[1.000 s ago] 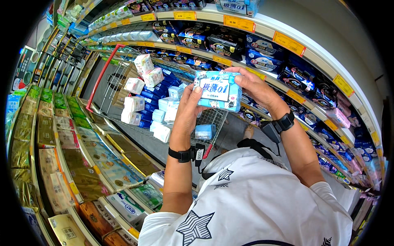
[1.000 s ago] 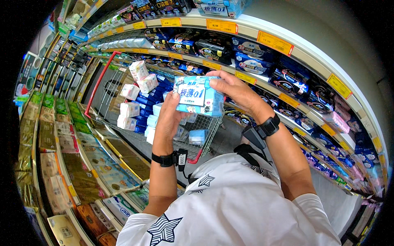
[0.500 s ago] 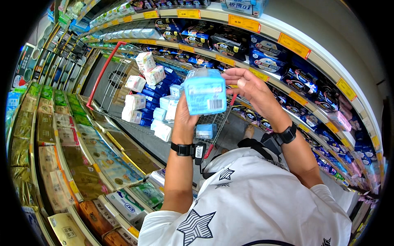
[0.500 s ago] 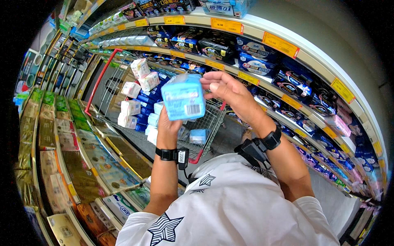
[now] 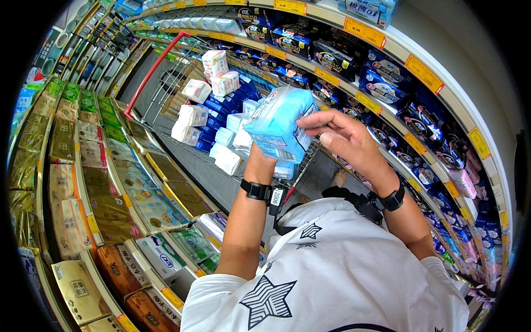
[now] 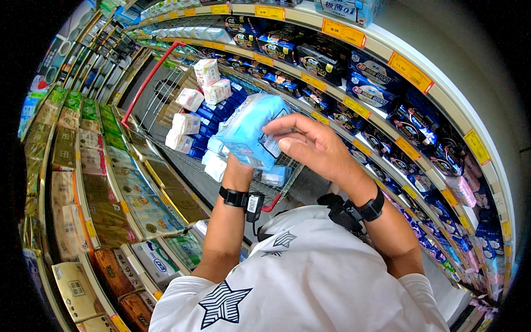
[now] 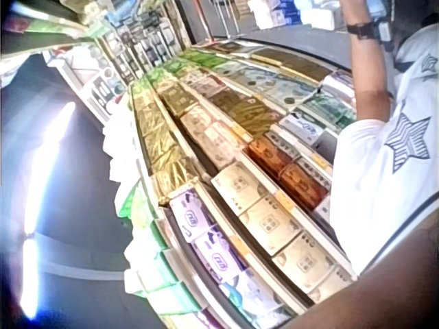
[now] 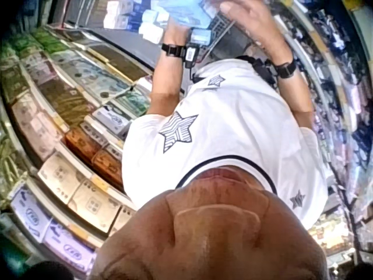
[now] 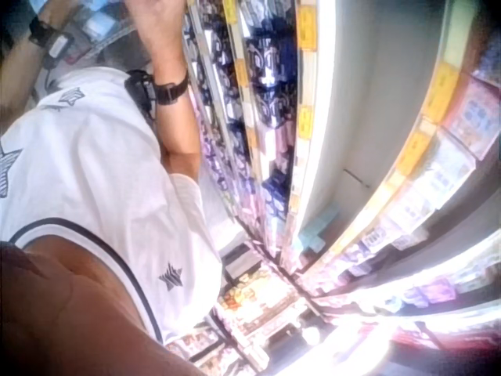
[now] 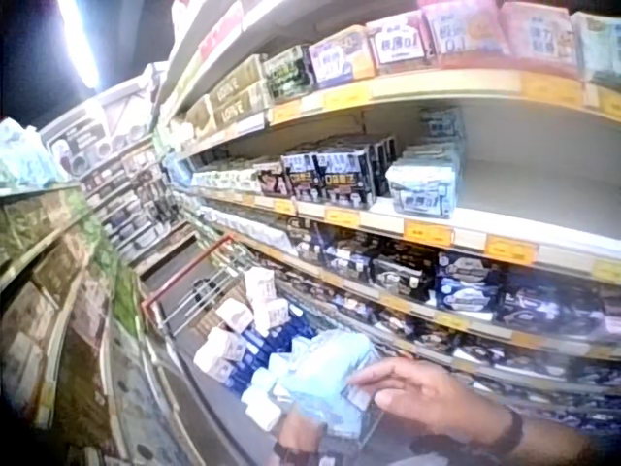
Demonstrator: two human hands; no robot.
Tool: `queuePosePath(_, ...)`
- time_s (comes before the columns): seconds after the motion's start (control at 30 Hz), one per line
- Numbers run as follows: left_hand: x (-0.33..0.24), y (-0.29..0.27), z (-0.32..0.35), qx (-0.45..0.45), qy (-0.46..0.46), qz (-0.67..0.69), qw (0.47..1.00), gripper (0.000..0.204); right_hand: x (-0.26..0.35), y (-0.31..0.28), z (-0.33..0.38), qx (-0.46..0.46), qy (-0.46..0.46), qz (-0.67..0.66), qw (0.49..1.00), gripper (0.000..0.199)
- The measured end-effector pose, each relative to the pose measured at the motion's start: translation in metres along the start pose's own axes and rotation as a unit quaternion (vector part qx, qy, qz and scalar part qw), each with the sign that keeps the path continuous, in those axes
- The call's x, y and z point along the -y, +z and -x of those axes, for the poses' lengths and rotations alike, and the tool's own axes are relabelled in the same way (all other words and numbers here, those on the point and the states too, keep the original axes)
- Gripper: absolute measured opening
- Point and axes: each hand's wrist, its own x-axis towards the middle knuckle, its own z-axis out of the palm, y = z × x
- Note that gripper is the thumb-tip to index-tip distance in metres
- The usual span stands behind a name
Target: The person repeatedly picks packages of tissues from a shopping cart and places them onto a store shelf. They handle the packages one at a time, occasionally turning them over to check the back before arranging them in rows on the shelf.
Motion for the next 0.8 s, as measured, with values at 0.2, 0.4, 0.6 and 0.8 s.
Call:
queuePosePath(0.2, -0.009, 0.002, 0.005, -0.128, -0.23, 0.344, 0.901, 0.026, 0.002, 0.0, 0.0, -0.067, -0.002, 0.064, 0.996, 0.032)
queuePosePath(0.4, 0.001, 0.01, -0.001, -0.227, -0.388, 0.561, 0.695, 0.027, 0.002, -0.005, -0.007, -0.174, -0.065, 0.281, 0.942, 0.084)
queuePosePath(0.6, -0.053, -0.01, -0.057, -0.204, -0.355, 0.516, 0.753, 0.019, 0.04, -0.022, -0.011, -0.216, -0.043, 0.452, 0.864, 0.12)
queuePosePath(0.8, -0.09, -0.027, -0.133, -0.084, -0.233, 0.423, 0.871, 0.026, 0.122, -0.061, -0.012, -0.219, -0.059, 0.255, 0.94, 0.096)
